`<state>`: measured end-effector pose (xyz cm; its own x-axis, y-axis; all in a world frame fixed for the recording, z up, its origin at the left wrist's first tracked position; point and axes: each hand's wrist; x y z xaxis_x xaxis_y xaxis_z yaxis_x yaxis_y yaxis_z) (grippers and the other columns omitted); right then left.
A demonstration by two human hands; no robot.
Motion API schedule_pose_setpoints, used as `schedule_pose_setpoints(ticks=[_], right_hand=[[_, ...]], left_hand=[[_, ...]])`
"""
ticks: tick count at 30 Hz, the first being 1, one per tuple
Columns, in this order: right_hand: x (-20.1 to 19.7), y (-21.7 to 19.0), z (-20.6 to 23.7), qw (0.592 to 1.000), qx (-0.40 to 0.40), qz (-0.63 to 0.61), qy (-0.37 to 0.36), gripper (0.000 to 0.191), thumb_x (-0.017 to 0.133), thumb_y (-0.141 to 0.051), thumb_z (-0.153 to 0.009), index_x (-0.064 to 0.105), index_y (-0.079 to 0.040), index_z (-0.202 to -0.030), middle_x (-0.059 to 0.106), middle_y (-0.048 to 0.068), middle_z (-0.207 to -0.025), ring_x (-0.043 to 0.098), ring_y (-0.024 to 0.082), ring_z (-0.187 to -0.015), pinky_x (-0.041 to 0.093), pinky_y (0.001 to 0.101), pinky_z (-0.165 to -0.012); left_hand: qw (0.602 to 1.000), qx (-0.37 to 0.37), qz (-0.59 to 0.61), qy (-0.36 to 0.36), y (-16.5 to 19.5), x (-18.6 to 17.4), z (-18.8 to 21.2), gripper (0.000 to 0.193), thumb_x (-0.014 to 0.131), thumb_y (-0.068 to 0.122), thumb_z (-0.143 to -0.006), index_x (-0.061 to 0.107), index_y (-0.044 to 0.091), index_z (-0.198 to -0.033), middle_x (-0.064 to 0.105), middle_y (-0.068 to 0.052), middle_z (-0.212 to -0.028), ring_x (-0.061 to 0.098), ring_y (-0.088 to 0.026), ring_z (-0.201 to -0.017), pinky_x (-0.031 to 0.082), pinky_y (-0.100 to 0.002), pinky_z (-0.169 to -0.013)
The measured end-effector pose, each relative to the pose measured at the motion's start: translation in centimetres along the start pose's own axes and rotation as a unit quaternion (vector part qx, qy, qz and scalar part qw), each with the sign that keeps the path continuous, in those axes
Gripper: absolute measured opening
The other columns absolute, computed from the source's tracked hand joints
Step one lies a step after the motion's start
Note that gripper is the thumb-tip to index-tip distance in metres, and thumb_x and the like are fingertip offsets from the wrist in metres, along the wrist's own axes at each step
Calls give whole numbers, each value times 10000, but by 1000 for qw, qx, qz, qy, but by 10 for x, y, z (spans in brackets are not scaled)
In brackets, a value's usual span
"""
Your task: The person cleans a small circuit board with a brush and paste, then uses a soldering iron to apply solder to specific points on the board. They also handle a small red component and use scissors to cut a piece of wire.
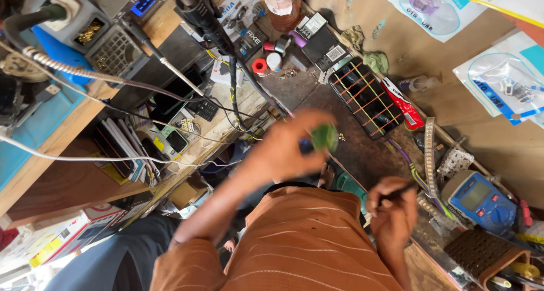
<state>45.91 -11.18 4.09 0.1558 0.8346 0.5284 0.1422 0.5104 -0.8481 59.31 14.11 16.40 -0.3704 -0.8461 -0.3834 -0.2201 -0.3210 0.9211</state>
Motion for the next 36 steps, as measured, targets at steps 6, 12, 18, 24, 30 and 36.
schedule_pose_setpoints(ticks=[6,12,18,24,30,36], right_hand=[[17,12,2,976,210,29,-51,542,701,-221,-958,519,-6,-1421,570,32,-868,469,79,-656,357,218,-549],[28,0,-6,955,276,72,-77,588,726,-168,-894,501,-30,-1419,606,15,-909,476,66,-620,331,201,-496],[37,-12,-6,945,312,57,-81,593,729,-168,-877,515,0,-1404,619,38,-883,509,75,-650,347,203,-509],[40,-14,-4,945,312,60,-79,554,730,-127,-854,521,2,-1350,656,81,-875,459,51,-578,341,204,-504],[44,-13,-6,951,300,45,-67,508,726,-63,-873,540,31,-1336,631,74,-843,416,41,-520,315,206,-470],[53,-23,-9,946,304,72,-83,508,696,-63,-913,535,23,-1387,622,51,-867,416,34,-542,308,197,-482]], left_hand=[[996,48,39,-61,6,49,43,585,768,107,-833,596,92,-1392,598,-181,-1397,643,-366,-1275,538,-377,-1068],[996,27,70,-45,-5,43,59,581,779,125,-863,598,81,-1413,650,-146,-1421,646,-325,-1336,507,-384,-1151],[996,37,53,-53,-13,39,65,581,802,124,-828,635,74,-1382,662,-151,-1398,636,-324,-1323,496,-415,-1153],[995,46,58,-63,-16,37,67,556,800,123,-839,646,80,-1371,649,-135,-1422,640,-313,-1324,482,-424,-1172],[995,33,80,-56,-15,31,65,533,806,141,-851,639,90,-1356,650,-113,-1391,650,-292,-1302,526,-392,-1127],[995,56,66,-57,-14,24,63,539,816,116,-860,629,91,-1365,643,-110,-1409,642,-295,-1318,546,-377,-1114]])
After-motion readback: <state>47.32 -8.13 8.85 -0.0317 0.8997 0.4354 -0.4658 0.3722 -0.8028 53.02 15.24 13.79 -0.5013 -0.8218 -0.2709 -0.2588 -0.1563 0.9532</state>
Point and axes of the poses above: each hand's wrist, its own z-axis away from the middle knuckle, its own x-axis out of the palm, y = z × x
